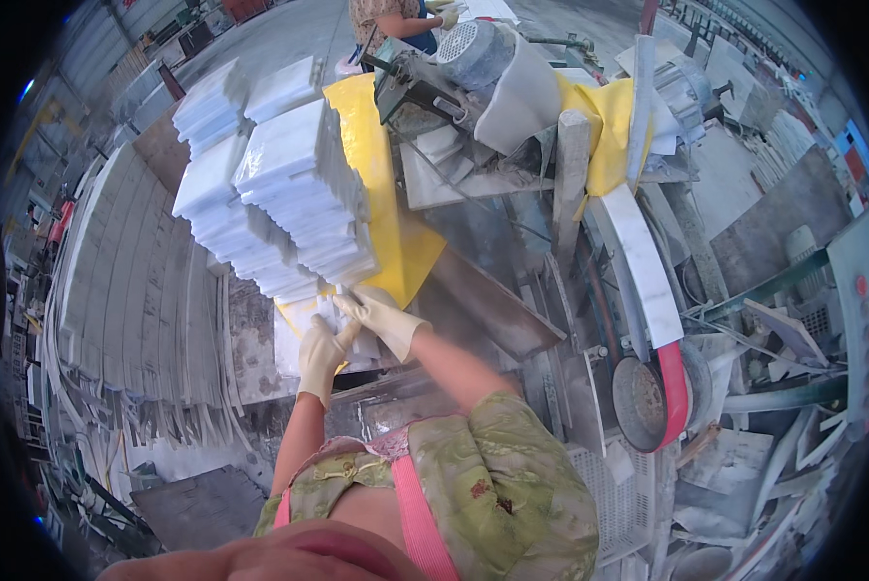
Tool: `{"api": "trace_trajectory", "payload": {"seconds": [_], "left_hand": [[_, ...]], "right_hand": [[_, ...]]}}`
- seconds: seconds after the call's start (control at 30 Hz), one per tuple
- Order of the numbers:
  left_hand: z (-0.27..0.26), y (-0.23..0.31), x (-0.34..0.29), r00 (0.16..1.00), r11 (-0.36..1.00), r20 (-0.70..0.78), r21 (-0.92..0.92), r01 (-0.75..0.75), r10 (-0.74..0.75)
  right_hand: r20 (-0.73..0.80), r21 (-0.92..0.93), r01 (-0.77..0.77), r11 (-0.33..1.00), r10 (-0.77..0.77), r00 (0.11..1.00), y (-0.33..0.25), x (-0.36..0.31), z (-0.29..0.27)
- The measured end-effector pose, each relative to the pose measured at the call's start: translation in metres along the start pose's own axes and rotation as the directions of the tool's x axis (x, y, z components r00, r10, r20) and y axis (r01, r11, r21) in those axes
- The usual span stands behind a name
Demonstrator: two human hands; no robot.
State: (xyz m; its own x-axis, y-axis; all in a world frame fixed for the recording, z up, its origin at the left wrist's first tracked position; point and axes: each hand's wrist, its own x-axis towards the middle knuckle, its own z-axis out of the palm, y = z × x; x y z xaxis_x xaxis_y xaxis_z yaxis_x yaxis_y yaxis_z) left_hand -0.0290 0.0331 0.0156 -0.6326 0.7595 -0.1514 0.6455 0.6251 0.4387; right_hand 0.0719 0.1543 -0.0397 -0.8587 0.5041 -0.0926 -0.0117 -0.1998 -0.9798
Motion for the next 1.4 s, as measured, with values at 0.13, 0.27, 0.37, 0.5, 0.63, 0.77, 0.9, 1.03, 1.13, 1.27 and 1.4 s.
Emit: {"api": "trace_trajectory", "payload": {"seconds": [0.13,0.27,0.37,0.5,0.63,0.77,0.9,1.03,1.13,1.27,1.4], "left_hand": [[-0.002,-0.003,-0.002,1.0,1.0,0.022,-0.02,-0.005,0.005],[-0.001,-0.005,-0.001,0.999,0.996,0.036,0.086,-0.019,0.016],[0.001,-0.006,0.0,0.999,1.0,0.035,-0.016,-0.005,0.005],[-0.001,-0.007,-0.001,0.999,0.999,0.028,-0.041,0.019,-0.018],[-0.004,-0.003,-0.002,0.999,0.999,0.032,-0.028,0.043,-0.042],[-0.001,0.001,-0.001,0.999,0.999,0.027,-0.015,0.04,-0.04],[0.006,-0.002,0.003,1.0,1.0,-0.023,-0.006,0.011,-0.011],[0.014,-0.013,0.009,0.999,0.997,-0.001,-0.068,0.035,-0.035],[0.019,-0.019,0.012,0.996,0.999,-0.073,-0.035,0.041,-0.044],[0.02,-0.022,0.015,0.997,0.995,-0.033,-0.076,0.069,-0.072],[0.01,-0.015,0.008,0.997,0.987,-0.002,-0.14,0.078,-0.079]], "right_hand": [[-0.038,-0.083,-0.015,0.996,0.012,0.999,0.013,0.016,0.002],[-0.034,-0.178,0.04,0.983,-0.047,0.998,0.026,0.023,-0.004],[-0.017,0.219,0.039,0.975,-0.036,0.999,0.031,0.015,-0.004],[-0.035,0.148,-0.005,0.989,0.011,0.999,0.032,0.01,0.006],[-0.08,-0.303,0.419,0.856,-0.461,0.884,0.026,0.017,0.016],[-0.09,-0.143,0.228,0.963,-0.242,0.966,0.006,0.009,0.015],[0.031,-0.023,0.145,0.989,-0.144,0.989,-0.02,-0.014,0.007],[0.066,0.15,-0.232,0.961,0.225,0.972,-0.033,-0.032,-0.011],[-0.133,-0.539,0.159,0.827,-0.27,0.954,-0.035,-0.054,-0.04],[-0.269,-0.913,0.045,0.406,-0.682,0.68,-0.037,-0.183,-0.155],[-0.7,-0.714,-0.533,0.454,-0.492,0.519,-0.034,-0.369,-0.254]]}}
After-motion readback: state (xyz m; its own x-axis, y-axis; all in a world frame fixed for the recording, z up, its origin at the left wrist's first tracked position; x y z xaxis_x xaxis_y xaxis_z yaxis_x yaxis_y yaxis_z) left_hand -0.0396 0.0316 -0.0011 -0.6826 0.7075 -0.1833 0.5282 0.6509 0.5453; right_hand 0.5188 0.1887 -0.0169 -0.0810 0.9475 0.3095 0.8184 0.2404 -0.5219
